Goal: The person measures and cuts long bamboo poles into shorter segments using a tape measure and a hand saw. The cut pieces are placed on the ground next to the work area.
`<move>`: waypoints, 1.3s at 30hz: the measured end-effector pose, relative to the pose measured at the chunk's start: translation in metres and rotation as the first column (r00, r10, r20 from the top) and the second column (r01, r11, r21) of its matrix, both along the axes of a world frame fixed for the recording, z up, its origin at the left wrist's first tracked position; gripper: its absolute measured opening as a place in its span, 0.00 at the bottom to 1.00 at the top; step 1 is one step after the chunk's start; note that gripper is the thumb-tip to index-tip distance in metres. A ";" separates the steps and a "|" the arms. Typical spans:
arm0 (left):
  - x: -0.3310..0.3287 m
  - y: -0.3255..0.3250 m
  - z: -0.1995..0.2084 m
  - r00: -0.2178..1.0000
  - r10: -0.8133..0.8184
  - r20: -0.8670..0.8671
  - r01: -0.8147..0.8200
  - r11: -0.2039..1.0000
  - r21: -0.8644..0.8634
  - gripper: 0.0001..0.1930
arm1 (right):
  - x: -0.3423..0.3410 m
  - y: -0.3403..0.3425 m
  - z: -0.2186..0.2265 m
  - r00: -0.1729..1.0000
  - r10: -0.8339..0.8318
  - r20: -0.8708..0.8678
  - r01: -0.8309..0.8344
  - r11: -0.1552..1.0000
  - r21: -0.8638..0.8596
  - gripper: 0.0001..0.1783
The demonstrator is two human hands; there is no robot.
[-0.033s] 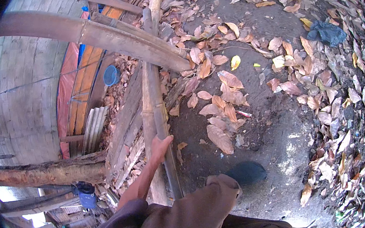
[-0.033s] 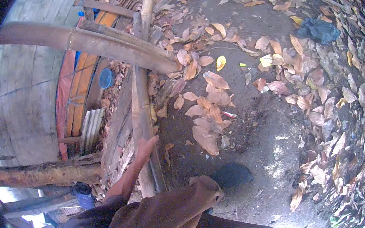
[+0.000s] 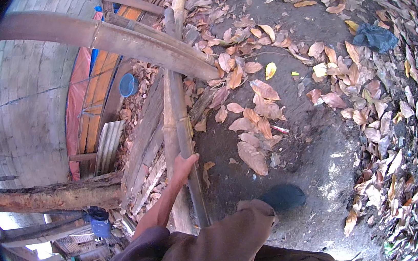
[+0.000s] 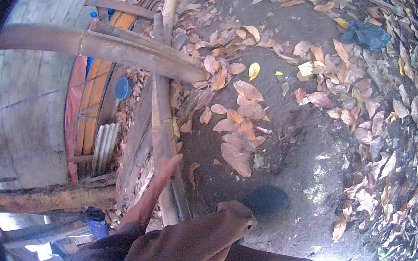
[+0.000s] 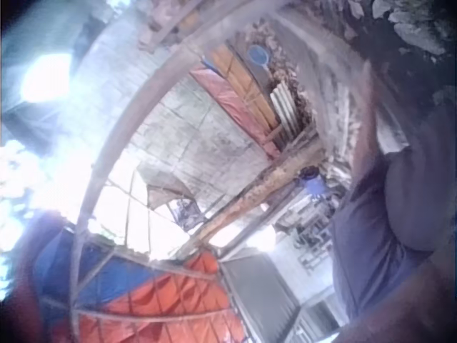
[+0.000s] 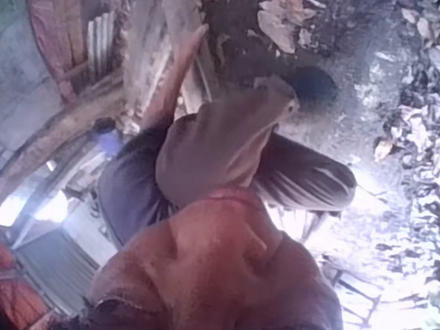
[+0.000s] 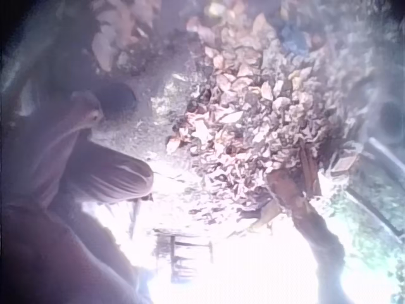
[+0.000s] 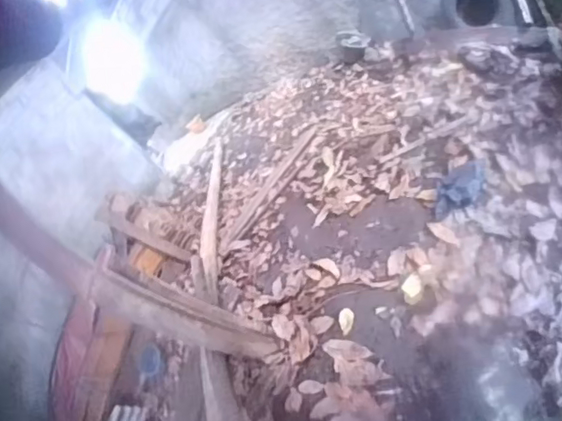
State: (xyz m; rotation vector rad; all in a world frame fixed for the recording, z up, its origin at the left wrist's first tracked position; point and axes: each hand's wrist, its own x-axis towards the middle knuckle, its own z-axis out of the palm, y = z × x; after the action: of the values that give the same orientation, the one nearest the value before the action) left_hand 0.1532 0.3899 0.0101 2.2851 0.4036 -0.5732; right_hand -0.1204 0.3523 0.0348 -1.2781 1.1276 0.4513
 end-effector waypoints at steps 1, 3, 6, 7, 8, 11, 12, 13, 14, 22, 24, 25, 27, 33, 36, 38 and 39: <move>0.002 -0.007 0.005 0.998 0.003 -0.062 -0.007 0.997 -0.078 0.27 | -0.001 0.000 -0.001 1.000 -0.004 -0.005 0.004 1.000 -0.002 0.38; 0.002 -0.008 0.004 0.991 0.040 -0.125 -0.057 0.989 -0.139 0.27 | -0.005 0.000 0.003 1.000 0.002 0.002 -0.002 1.000 0.006 0.38; 0.002 -0.002 -0.001 0.978 0.059 -0.202 -0.104 0.971 -0.217 0.25 | -0.008 0.000 0.004 1.000 0.008 0.001 -0.008 1.000 0.015 0.38; 0.002 0.000 -0.003 0.973 0.059 -0.224 -0.114 0.964 -0.241 0.23 | -0.009 0.001 0.006 1.000 0.008 0.002 -0.008 1.000 0.017 0.38; 0.002 -0.001 -0.003 0.970 0.052 -0.237 -0.107 0.968 -0.228 0.22 | -0.009 0.000 0.006 1.000 0.011 -0.003 -0.011 1.000 0.017 0.38; 0.003 -0.004 -0.002 0.967 0.032 -0.254 -0.082 0.979 -0.188 0.20 | -0.011 0.002 0.008 1.000 0.003 -0.006 -0.002 1.000 0.023 0.38; 0.003 -0.006 0.000 0.969 0.026 -0.246 -0.071 0.982 -0.175 0.21 | -0.011 0.003 0.009 1.000 0.003 -0.005 -0.002 1.000 0.025 0.38; 0.004 -0.007 0.000 0.971 0.019 -0.238 -0.059 0.985 -0.161 0.21 | -0.012 0.002 0.009 1.000 0.001 -0.005 -0.001 1.000 0.027 0.38; 0.004 -0.007 0.000 0.969 0.037 -0.245 -0.083 0.980 -0.179 0.20 | -0.013 0.004 0.011 1.000 0.000 -0.009 0.000 0.999 0.032 0.38; 0.018 0.014 -0.018 0.925 0.064 -0.375 -0.170 0.952 -0.255 0.25 | -0.010 0.011 0.012 1.000 -0.023 -0.014 0.023 0.998 0.050 0.38; 0.046 0.025 -0.026 0.955 0.030 -0.296 -0.090 0.977 -0.191 0.30 | -0.007 0.013 0.012 1.000 -0.024 -0.009 0.024 0.998 0.053 0.38; 0.063 0.029 -0.030 0.966 0.010 -0.257 -0.052 0.986 -0.156 0.33 | -0.005 0.013 0.010 1.000 -0.028 -0.008 0.028 0.998 0.053 0.38; 0.101 -0.031 -0.019 0.989 -0.149 -0.026 0.151 0.984 0.092 0.38 | 0.002 0.010 -0.004 0.997 -0.066 -0.040 0.067 0.997 0.026 0.38; 0.212 -0.028 -0.033 0.993 -0.043 -0.107 0.026 0.987 -0.159 0.21 | 0.004 0.011 -0.001 0.998 -0.063 -0.014 0.063 0.997 0.043 0.38; 0.218 -0.024 -0.039 0.987 -0.012 -0.159 -0.021 0.979 -0.204 0.14 | 0.004 0.012 0.001 0.997 -0.078 -0.009 0.078 0.996 0.052 0.38; 0.215 -0.019 -0.042 0.992 0.031 -0.123 -0.059 0.973 -0.225 0.11 | 0.002 0.011 0.005 0.997 -0.080 0.002 0.080 0.995 0.058 0.38; 0.211 -0.022 -0.041 0.993 0.037 -0.116 -0.059 0.978 -0.199 0.11 | 0.002 0.008 0.004 0.996 -0.092 0.005 0.092 0.994 0.056 0.38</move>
State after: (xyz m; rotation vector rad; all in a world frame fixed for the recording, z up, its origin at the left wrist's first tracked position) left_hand 0.3641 0.3681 -0.0310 2.0496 0.4334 -0.6879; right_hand -0.1185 0.3600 0.0393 -1.1737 1.1551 0.4064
